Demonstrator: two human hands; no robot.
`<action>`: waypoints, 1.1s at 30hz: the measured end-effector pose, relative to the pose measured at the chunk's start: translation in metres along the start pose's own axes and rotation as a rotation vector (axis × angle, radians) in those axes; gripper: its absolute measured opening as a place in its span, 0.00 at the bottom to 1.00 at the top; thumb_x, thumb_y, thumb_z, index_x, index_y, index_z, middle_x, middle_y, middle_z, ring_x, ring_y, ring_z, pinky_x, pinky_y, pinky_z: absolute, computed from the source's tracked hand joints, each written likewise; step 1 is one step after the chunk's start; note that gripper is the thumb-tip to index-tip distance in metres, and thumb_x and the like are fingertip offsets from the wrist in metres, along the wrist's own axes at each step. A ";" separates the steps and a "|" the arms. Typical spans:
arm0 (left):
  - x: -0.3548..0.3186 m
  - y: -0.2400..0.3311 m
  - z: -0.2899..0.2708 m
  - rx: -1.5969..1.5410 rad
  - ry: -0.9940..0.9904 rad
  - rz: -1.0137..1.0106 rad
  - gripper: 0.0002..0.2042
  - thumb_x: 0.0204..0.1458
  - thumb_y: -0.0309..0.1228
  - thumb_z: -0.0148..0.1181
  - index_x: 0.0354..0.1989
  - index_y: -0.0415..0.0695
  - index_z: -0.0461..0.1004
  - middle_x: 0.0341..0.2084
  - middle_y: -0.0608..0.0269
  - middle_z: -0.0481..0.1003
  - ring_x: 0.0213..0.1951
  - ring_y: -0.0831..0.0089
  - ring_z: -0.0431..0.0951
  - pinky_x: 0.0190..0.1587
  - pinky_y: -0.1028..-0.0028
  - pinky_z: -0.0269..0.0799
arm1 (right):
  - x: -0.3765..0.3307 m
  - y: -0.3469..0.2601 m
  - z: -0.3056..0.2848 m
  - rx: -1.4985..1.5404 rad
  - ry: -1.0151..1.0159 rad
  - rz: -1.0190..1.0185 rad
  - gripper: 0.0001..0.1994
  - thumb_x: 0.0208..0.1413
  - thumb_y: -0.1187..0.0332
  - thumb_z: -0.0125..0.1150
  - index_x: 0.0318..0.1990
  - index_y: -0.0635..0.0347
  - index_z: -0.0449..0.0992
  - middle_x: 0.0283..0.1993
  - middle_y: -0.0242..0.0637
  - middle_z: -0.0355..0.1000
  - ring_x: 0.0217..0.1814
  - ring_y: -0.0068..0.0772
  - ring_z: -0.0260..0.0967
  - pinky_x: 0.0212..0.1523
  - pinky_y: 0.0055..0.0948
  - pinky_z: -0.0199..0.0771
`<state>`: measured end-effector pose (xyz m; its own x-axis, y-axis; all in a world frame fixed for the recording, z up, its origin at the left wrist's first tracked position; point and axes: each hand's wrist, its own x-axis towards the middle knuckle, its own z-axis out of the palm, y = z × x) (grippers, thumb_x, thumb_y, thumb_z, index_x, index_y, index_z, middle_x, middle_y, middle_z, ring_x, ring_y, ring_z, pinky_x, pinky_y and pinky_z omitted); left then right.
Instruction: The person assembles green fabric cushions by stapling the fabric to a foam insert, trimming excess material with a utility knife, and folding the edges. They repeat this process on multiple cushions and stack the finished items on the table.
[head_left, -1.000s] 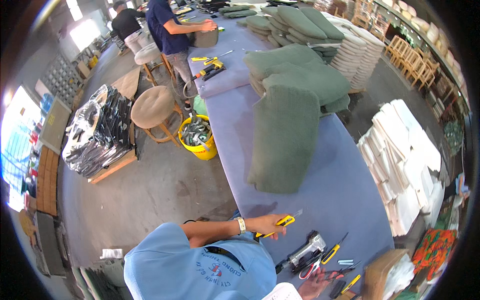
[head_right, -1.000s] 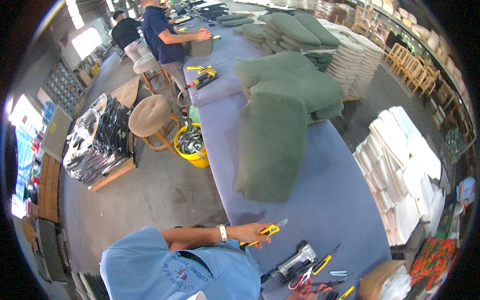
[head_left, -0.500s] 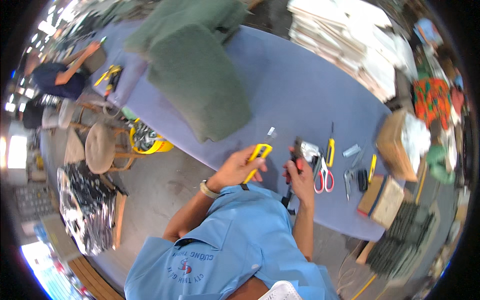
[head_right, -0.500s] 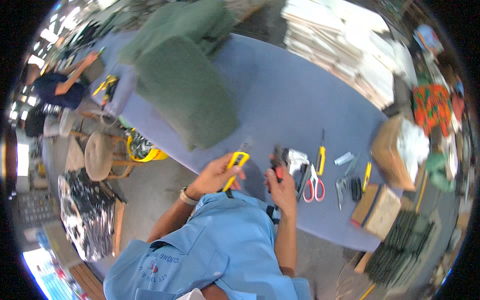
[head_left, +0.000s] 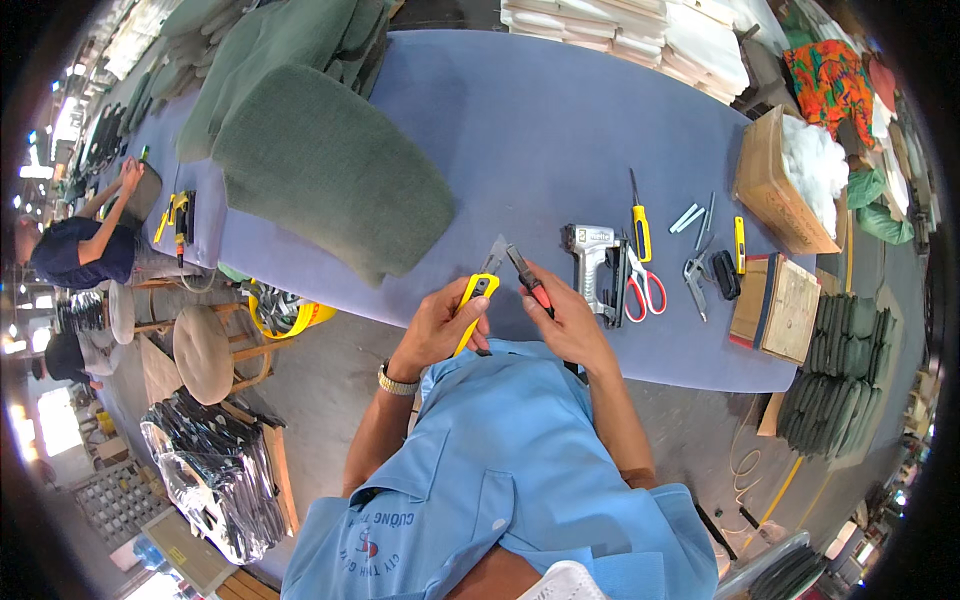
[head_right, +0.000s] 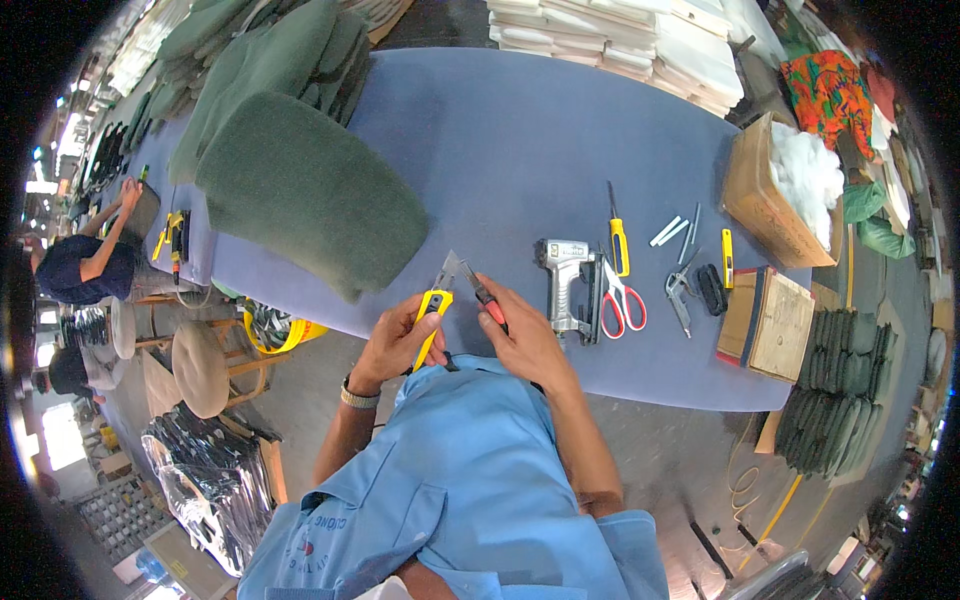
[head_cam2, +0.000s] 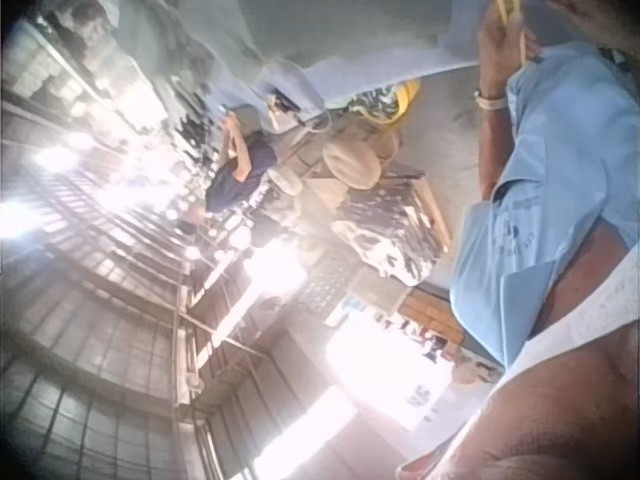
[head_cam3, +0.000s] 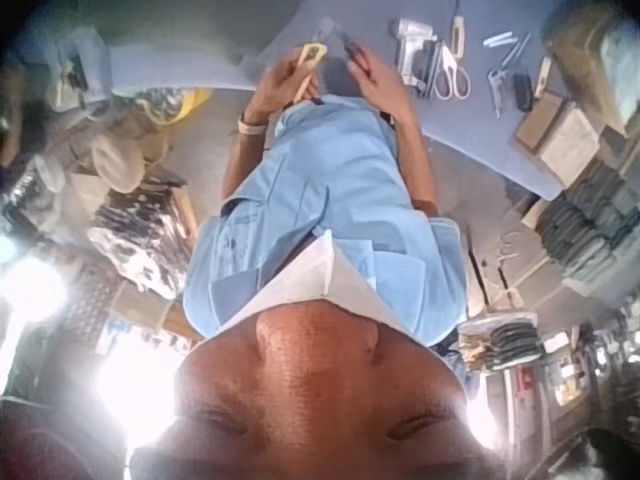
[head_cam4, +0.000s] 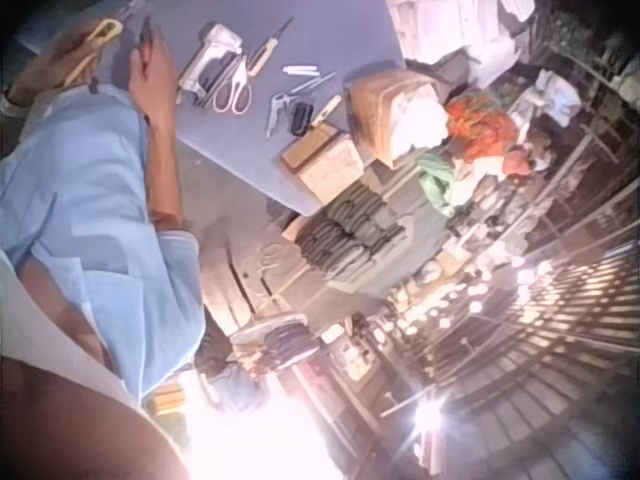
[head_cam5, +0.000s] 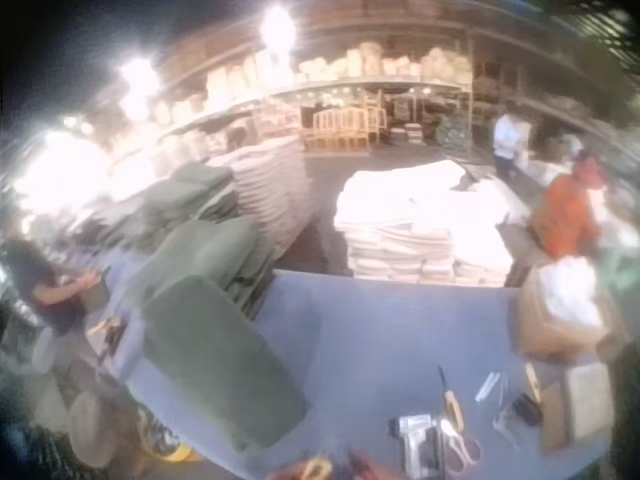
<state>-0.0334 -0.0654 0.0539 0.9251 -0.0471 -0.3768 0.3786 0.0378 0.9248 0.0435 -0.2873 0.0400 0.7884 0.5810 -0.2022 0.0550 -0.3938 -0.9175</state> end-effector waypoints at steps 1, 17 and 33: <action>0.001 0.000 0.000 0.005 0.002 -0.010 0.13 0.70 0.35 0.54 0.52 0.37 0.73 0.24 0.62 0.78 0.24 0.75 0.82 0.26 0.77 0.78 | 0.000 0.000 0.001 -0.011 0.012 -0.018 0.27 0.66 0.64 0.57 0.71 0.58 0.64 0.60 0.49 0.73 0.60 0.52 0.72 0.62 0.39 0.70; 0.008 0.001 0.002 0.121 -0.047 -0.030 0.16 0.71 0.39 0.51 0.53 0.37 0.71 0.25 0.61 0.78 0.25 0.74 0.83 0.25 0.78 0.77 | -0.006 0.003 0.003 -0.053 0.132 -0.064 0.25 0.66 0.63 0.56 0.69 0.59 0.66 0.52 0.50 0.73 0.53 0.54 0.73 0.55 0.42 0.72; 0.017 0.000 0.008 0.078 -0.091 -0.031 0.14 0.70 0.37 0.53 0.51 0.38 0.72 0.23 0.64 0.76 0.23 0.77 0.81 0.24 0.78 0.76 | -0.019 0.004 0.000 -0.105 0.184 -0.002 0.24 0.66 0.63 0.59 0.67 0.60 0.68 0.56 0.52 0.74 0.59 0.53 0.74 0.58 0.41 0.71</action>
<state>-0.0184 -0.0742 0.0480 0.9050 -0.1376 -0.4025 0.4005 -0.0427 0.9153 0.0284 -0.2999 0.0401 0.8865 0.4453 -0.1255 0.1123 -0.4703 -0.8753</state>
